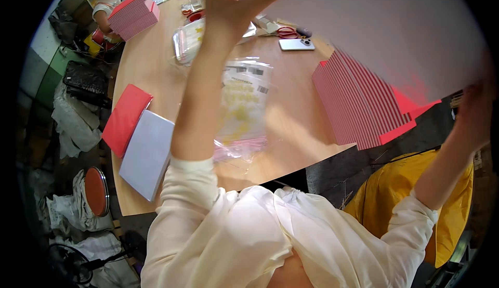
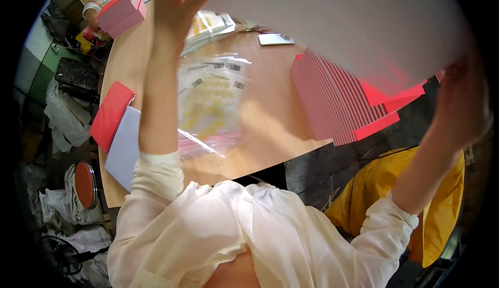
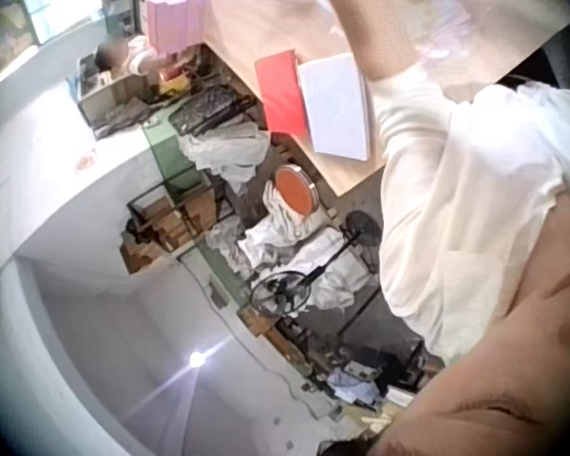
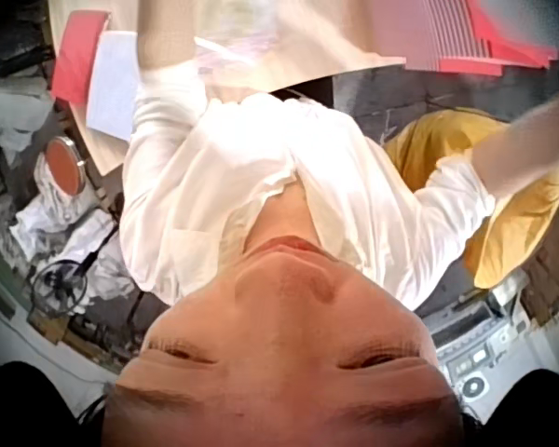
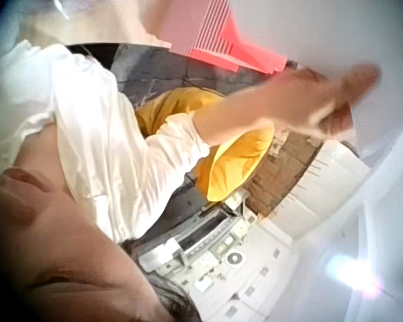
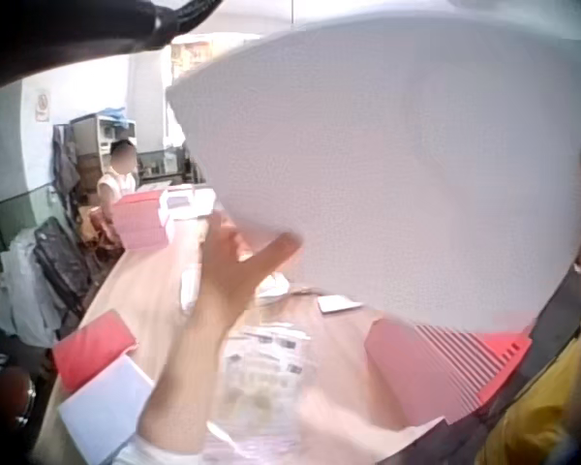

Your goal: The person repeatedly picks up sheets of white and red paper from a stack and places them into clear plastic bags. They handle the paper one at a time, folding it slightly before inserting it into the packaging.

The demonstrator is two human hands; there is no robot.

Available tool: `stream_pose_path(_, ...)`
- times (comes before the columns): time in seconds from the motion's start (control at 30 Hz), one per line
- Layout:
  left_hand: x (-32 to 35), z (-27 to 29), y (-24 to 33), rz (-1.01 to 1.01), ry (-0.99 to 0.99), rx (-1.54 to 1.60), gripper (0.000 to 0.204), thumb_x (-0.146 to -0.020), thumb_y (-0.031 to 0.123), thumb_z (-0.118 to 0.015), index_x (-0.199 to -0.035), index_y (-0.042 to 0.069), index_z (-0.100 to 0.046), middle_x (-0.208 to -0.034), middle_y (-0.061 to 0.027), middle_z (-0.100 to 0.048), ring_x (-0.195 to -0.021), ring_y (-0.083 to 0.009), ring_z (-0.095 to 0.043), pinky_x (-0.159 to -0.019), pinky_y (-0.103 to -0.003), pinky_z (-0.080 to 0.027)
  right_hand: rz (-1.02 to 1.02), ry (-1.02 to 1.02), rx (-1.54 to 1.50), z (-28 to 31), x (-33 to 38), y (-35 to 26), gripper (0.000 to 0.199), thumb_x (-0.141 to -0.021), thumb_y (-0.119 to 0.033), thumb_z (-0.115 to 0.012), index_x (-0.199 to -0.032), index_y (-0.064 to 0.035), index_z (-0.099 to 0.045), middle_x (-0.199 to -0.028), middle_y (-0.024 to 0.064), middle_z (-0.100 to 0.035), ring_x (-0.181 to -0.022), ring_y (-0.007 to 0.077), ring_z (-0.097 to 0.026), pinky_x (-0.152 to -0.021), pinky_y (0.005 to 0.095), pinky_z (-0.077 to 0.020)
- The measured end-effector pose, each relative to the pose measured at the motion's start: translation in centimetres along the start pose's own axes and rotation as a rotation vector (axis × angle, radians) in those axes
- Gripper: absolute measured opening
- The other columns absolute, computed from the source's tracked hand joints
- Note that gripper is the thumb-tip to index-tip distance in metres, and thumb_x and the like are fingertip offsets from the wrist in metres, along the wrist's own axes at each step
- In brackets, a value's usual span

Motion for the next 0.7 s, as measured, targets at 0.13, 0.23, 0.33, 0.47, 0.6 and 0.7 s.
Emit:
stream_pose_path(0.13,6.9,8.3,-3.6,0.046,0.041,0.000,0.052,-0.071,-0.002,-0.080,-0.116,-0.004,-0.055,-0.108,-0.0099,-0.066,-0.099,-0.0181,-0.064,-0.085,-0.031,-0.052,-0.249,0.047,-0.130,-2.4,10.8,7.5,0.027,-0.082,0.007,-0.052,-0.104,0.0024,-0.067,-0.106,0.0161,-0.067,-0.085,0.0208,-0.065,-0.075,0.0343,-0.0538)
stream_pose_path(0.23,12.5,10.8,-8.4,0.350,0.047,-0.118,0.046,-0.073,-0.004,-0.078,-0.113,-0.002,-0.056,-0.108,-0.0102,-0.066,-0.098,-0.0177,-0.063,-0.086,-0.031,-0.052,-0.318,-0.110,-0.110,-6.2,18.0,10.6,0.031,-0.087,0.013,-0.048,-0.112,0.0083,-0.065,-0.112,0.0147,-0.066,-0.102,0.0205,-0.064,-0.094,0.0314,-0.0501)
stream_pose_path(0.33,16.8,12.9,-13.3,0.396,0.162,0.043,0.044,-0.075,-0.005,-0.077,-0.113,-0.002,-0.056,-0.108,-0.0098,-0.065,-0.098,-0.0170,-0.063,-0.087,-0.030,-0.051,-0.470,-0.129,-0.103,-9.0,24.1,14.5,0.026,-0.088,0.011,-0.053,-0.111,0.0070,-0.066,-0.110,0.0132,-0.068,-0.098,0.0163,-0.064,-0.087,0.0266,-0.0511)
stream_pose_path(0.47,19.3,13.6,-18.4,0.287,0.180,0.024,0.042,-0.077,-0.006,-0.075,-0.114,-0.002,-0.055,-0.108,-0.0086,-0.065,-0.099,-0.0162,-0.063,-0.087,-0.030,-0.051,-0.533,-0.117,-0.063,-9.7,28.9,18.4,0.023,-0.088,0.008,-0.060,-0.110,0.0058,-0.067,-0.108,0.0106,-0.069,-0.095,0.0130,-0.064,-0.083,0.0234,-0.0507)
stream_pose_path(0.6,21.2,13.4,-21.4,0.348,0.175,0.099,0.045,-0.079,-0.008,-0.073,-0.119,-0.001,-0.053,-0.113,-0.0076,-0.063,-0.103,-0.0161,-0.061,-0.088,-0.030,-0.051,-0.582,-0.129,-0.100,-9.5,31.8,20.7,0.030,-0.086,0.008,-0.064,-0.115,0.0042,-0.065,-0.105,0.0080,-0.068,-0.095,0.0119,-0.063,-0.083,0.0240,-0.0503)
stream_pose_path(0.7,21.7,13.2,-22.2,0.359,0.176,0.119,0.046,-0.079,-0.007,-0.072,-0.120,-0.001,-0.052,-0.116,-0.0074,-0.061,-0.107,-0.0156,-0.059,-0.089,-0.029,-0.050,-0.703,-0.057,-0.129,-9.9,32.1,21.2,0.036,-0.085,0.007,-0.067,-0.120,0.0022,-0.062,-0.104,0.0063,-0.068,-0.097,0.0121,-0.062,-0.085,0.0258,-0.0500)
Point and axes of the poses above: each hand's wrist, its own x-axis away from the middle knuckle, its own z-axis out of the back of the hand, y = z × x, the point moved 1 cm from there along -x, towards the middle knuckle
